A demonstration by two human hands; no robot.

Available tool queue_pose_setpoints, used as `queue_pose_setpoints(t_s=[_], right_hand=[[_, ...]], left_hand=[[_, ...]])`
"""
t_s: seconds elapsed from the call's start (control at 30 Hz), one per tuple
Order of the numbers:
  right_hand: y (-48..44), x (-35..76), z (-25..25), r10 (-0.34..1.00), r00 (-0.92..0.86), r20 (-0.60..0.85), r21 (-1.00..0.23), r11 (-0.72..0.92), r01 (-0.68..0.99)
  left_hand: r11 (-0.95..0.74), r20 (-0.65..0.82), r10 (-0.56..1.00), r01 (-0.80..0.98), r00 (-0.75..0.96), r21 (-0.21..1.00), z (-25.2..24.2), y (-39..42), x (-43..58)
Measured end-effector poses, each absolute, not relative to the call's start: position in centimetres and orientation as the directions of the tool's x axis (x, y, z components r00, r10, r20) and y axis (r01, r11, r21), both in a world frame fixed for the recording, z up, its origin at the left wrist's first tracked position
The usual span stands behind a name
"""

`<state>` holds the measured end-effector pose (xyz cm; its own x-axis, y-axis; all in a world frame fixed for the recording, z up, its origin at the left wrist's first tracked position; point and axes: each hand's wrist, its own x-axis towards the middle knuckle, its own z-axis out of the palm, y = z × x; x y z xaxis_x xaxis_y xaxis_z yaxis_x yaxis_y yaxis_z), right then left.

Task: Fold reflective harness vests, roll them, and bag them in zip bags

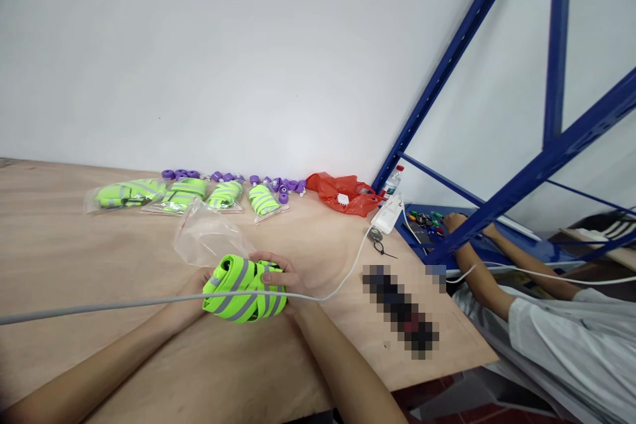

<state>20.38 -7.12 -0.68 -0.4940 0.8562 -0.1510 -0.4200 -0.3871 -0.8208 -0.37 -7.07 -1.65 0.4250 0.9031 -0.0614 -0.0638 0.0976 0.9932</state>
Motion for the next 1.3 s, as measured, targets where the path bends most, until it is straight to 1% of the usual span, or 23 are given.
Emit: queue_pose_setpoints(t_s=[0.13,0.3,0.37,0.43,0.57,0.63,0.8,0.9,1.0,1.13,1.3], right_hand=[[-7.0,20.6,-1.0,0.897,-0.428,-0.108,-0.812,-0.328,-0.483],[-6.7,21.3,-0.9,0.968,-0.250,-0.012,-0.787,-0.164,-0.595],[-6.7,21.6,-0.8,0.975,-0.223,0.006,-0.783,-0.134,-0.607],[-6.6,21.8,-0.8,0.969,-0.247,0.011,-0.793,-0.142,-0.593],[-6.4,21.9,-0.9,0.945,-0.327,-0.024,-0.793,-0.217,-0.569],[-6.4,21.9,-0.8,0.929,-0.367,-0.054,-0.796,-0.262,-0.546],[-6.7,21.6,-0.2,0.894,-0.433,-0.112,-0.808,-0.336,-0.485],[-6.7,21.4,-0.2,0.887,-0.447,-0.119,-0.819,-0.342,-0.461],[-6.5,21.2,-0.7,0.910,-0.405,-0.092,-0.824,-0.297,-0.482],[-6.2,21.1,-1.4,0.932,-0.359,-0.053,-0.813,-0.249,-0.527],[-6.1,21.4,-1.5,0.920,-0.385,-0.071,-0.836,-0.266,-0.480]], left_hand=[[0.080,-0.033,0.891,-0.085,0.452,0.993,-2.6,-6.9,-0.5],[-0.025,-0.004,0.905,0.062,0.425,0.998,-3.5,-6.5,-1.3],[-0.030,-0.007,0.909,0.084,0.416,0.996,-3.6,-6.3,-1.6],[0.027,-0.046,0.906,0.050,0.421,0.998,-3.6,-6.2,-1.8],[0.164,-0.078,0.860,-0.129,0.505,0.978,-2.8,-6.3,-1.8],[0.223,-0.090,0.841,-0.191,0.533,0.956,-2.4,-6.4,-1.6],[0.346,-0.169,0.845,-0.277,0.508,0.897,-1.6,-6.5,-1.2],[0.361,-0.188,0.867,-0.322,0.461,0.875,-1.5,-6.4,-1.2],[0.338,-0.176,0.896,-0.368,0.408,0.866,-1.9,-6.3,-1.5],[0.332,-0.189,0.904,-0.353,0.383,0.875,-2.8,-6.1,-1.8],[0.298,-0.166,0.921,-0.363,0.354,0.883,-2.7,-5.7,-1.9]])
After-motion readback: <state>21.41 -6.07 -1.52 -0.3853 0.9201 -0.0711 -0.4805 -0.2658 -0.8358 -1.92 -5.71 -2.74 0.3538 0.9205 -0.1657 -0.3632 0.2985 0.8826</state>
